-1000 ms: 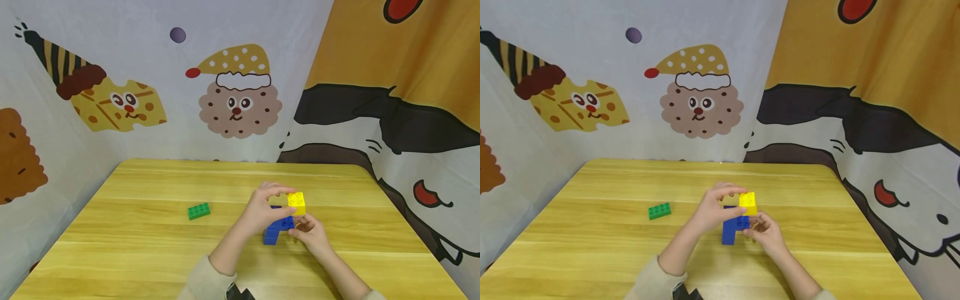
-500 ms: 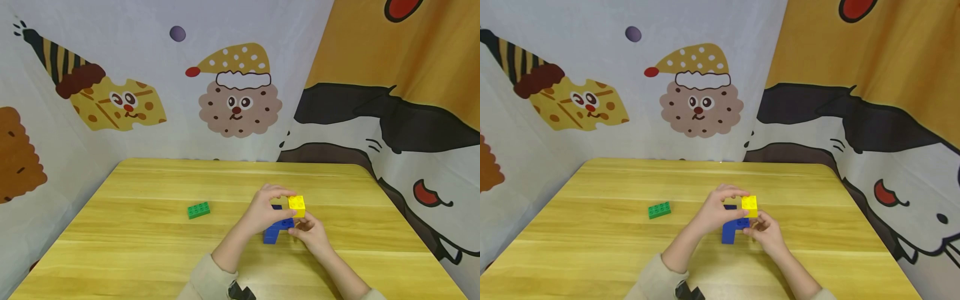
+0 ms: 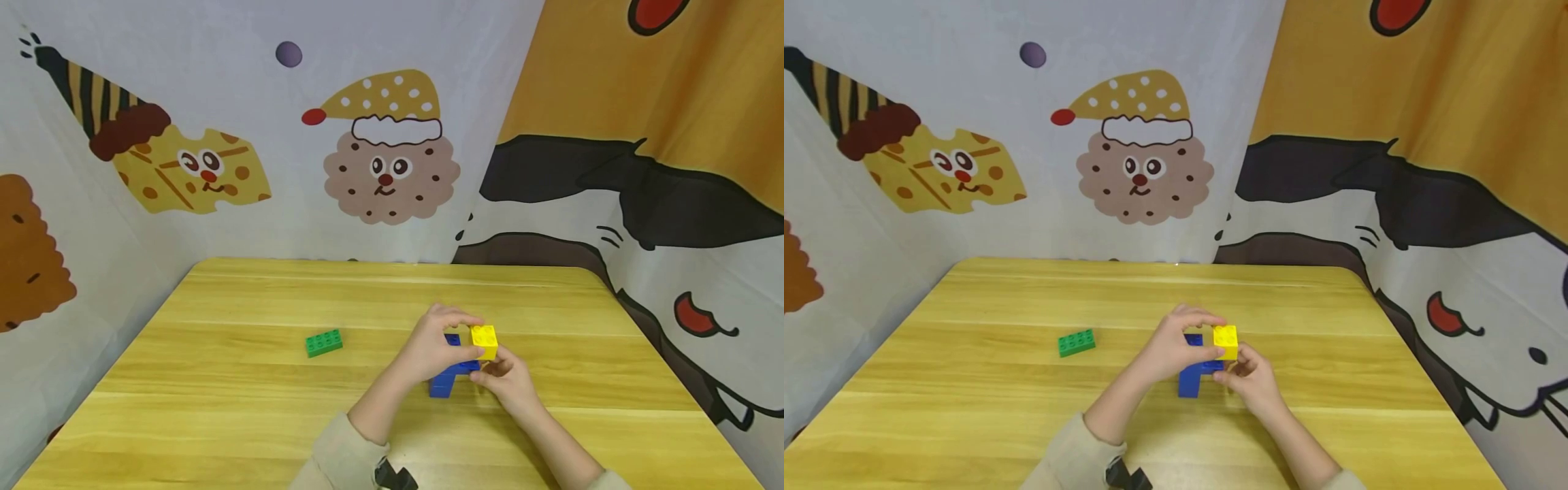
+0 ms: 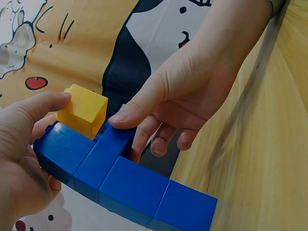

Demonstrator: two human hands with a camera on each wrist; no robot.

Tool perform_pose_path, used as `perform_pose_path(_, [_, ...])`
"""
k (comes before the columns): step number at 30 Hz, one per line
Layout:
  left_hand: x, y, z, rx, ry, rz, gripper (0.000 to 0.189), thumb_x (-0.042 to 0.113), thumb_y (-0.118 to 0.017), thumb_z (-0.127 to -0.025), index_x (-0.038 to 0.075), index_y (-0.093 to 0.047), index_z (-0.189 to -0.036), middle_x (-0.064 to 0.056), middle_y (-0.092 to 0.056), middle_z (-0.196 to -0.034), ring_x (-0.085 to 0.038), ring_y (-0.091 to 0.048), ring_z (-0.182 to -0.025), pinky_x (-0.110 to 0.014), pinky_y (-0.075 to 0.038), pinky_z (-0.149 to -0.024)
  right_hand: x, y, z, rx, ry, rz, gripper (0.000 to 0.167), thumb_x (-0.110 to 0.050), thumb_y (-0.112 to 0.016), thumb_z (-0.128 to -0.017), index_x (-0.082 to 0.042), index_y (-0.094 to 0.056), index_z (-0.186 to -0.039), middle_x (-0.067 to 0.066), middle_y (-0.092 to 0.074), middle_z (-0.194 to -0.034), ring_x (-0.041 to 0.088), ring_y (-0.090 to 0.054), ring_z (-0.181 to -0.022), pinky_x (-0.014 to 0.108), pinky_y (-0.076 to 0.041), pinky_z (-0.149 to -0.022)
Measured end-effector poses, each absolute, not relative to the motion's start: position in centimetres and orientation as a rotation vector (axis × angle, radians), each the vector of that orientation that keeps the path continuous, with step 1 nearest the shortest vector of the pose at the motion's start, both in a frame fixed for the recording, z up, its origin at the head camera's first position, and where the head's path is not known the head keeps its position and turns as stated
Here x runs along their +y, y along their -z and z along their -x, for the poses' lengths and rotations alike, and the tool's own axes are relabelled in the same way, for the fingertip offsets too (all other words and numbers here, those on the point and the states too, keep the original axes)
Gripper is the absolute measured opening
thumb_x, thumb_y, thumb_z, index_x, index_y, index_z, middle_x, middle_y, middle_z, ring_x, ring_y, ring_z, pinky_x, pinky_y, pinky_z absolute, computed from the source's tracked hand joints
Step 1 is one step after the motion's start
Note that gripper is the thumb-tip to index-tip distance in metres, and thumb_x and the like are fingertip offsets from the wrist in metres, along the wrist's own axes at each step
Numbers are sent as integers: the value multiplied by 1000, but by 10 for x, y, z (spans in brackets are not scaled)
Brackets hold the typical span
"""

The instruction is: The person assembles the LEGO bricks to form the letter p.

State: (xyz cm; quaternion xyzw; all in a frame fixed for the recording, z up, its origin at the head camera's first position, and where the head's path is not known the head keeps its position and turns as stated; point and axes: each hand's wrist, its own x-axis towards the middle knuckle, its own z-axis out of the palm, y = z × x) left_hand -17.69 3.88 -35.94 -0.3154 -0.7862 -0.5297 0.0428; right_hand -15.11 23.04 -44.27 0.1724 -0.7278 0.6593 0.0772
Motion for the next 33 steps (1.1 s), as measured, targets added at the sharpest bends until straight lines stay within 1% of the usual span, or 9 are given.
perform_pose_path(4, [40, 361, 177, -2435, 1599, 951, 36, 20, -81, -79, 13, -72, -112, 11, -64, -113, -8, -46, -105, -27, -43, -84, 230, 443, 151, -2200, -1960, -511, 42, 12, -69, -79, -4, -63, -116, -5, -67, -85, 10, -55, -65, 23, -47, -56])
perform_pose_path(6, [40, 361, 177, -2451, 1590, 943, 36, 21, -81, -79, 14, -72, -112, 11, -64, -113, -8, -46, -105, -27, -43, -84, 230, 443, 151, -2211, -1951, -507, 41, 12, -69, -79, 7, -59, -118, -6, -68, -87, 10, -55, -64, 24, -48, -56])
perform_pose_path(8, [41, 361, 176, -2462, 1583, 941, 35, 21, -81, -78, 14, -72, -112, 10, -64, -113, -9, -46, -105, -28, -43, -84, 231, 444, 151, -2222, -1939, -510, 43, 12, -69, -79, 13, -54, -119, -6, -68, -89, 9, -55, -64, 24, -48, -56])
perform_pose_path(13, [41, 362, 175, -2468, 1551, 957, 35, 22, -81, -78, 15, -72, -111, 10, -65, -111, -11, -48, -106, -33, -41, -87, 231, 445, 151, -2218, -1949, -526, 41, 11, -69, -81, 13, -54, -119, -6, -69, -97, 10, -56, -67, 24, -48, -57])
perform_pose_path(19, [41, 363, 176, -2459, 1537, 975, 36, 22, -82, -78, 14, -72, -111, 10, -66, -109, -9, -48, -101, -26, -41, -81, 231, 444, 151, -2207, -1971, -539, 42, 11, -68, -82, 14, -53, -121, -6, -68, -105, 11, -60, -78, 25, -51, -65])
perform_pose_path(24, [40, 365, 176, -2468, 1537, 978, 37, 23, -82, -77, 13, -72, -111, 10, -65, -109, -6, -47, -101, -26, -42, -82, 231, 443, 151, -2200, -1998, -562, 44, 10, -66, -84, 16, -50, -124, -6, -66, -111, 11, -62, -92, 27, -53, -73])
perform_pose_path(29, [41, 365, 176, -2477, 1535, 989, 37, 23, -82, -77, 13, -72, -112, 11, -65, -108, -7, -47, -102, -26, -43, -83, 232, 443, 151, -2186, -2013, -593, 44, 10, -65, -84, 16, -49, -125, -6, -66, -114, 11, -62, -97, 28, -53, -75])
perform_pose_path(30, [41, 365, 176, -2478, 1525, 992, 37, 23, -82, -77, 14, -72, -111, 11, -65, -108, -7, -48, -102, -27, -43, -83, 232, 444, 151, -2182, -2012, -594, 43, 11, -65, -84, 16, -50, -124, -6, -66, -113, 11, -62, -96, 28, -53, -75])
perform_pose_path(33, [41, 364, 177, -2470, 1487, 1014, 36, 23, -82, -77, 14, -72, -110, 11, -66, -107, -6, -52, -105, -36, -38, -98, 232, 444, 151, -2175, -2010, -595, 39, 10, -66, -84, 12, -55, -121, -4, -67, -111, 12, -62, -94, 28, -53, -75])
